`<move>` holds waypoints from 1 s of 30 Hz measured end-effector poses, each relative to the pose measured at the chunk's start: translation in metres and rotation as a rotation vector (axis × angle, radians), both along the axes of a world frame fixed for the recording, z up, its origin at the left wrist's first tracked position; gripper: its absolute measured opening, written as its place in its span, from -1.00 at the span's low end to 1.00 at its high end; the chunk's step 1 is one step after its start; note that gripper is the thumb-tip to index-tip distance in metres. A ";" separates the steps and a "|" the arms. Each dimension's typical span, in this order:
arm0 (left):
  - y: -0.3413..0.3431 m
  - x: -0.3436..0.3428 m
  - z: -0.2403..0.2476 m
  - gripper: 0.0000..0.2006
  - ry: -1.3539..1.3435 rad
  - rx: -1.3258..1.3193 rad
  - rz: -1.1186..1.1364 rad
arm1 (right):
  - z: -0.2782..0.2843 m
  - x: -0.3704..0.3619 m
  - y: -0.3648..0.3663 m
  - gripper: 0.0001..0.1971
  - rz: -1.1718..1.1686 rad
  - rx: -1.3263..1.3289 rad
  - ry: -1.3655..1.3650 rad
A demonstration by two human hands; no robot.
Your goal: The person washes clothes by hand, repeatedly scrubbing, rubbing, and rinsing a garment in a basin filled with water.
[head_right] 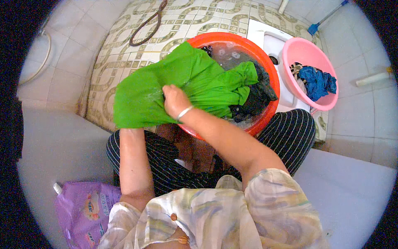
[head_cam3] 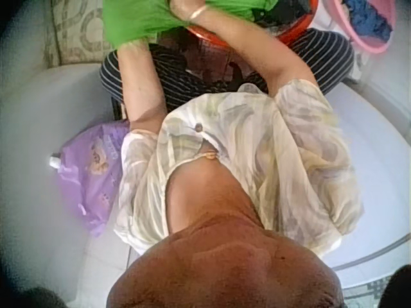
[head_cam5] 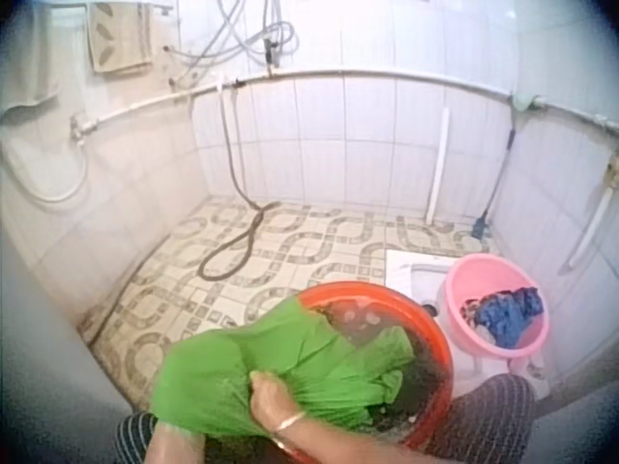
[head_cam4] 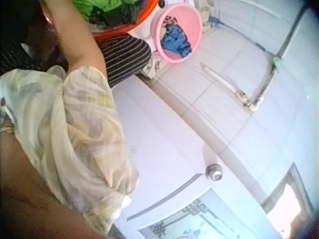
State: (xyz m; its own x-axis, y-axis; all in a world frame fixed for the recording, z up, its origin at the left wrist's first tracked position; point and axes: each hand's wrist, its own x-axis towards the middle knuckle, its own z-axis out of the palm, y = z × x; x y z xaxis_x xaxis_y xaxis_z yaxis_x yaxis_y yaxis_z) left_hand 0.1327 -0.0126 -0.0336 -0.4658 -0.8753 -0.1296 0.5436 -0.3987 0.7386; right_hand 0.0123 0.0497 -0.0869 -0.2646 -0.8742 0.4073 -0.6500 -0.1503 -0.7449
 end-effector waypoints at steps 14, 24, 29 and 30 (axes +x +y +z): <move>0.005 0.015 0.006 -0.69 -0.005 0.027 0.052 | 0.002 -0.075 -0.045 -0.85 0.039 0.366 0.454; -0.004 -0.009 -0.004 -0.71 0.040 0.090 0.119 | 0.076 0.011 -0.025 -0.82 0.311 0.068 0.226; 0.016 -0.007 -0.020 -0.61 0.297 0.008 -0.057 | 0.074 0.018 -0.019 -0.57 0.307 -0.052 0.245; 0.024 -0.023 -0.001 -0.60 0.259 0.082 -0.082 | 0.076 -0.001 -0.026 -0.52 0.269 -0.050 0.356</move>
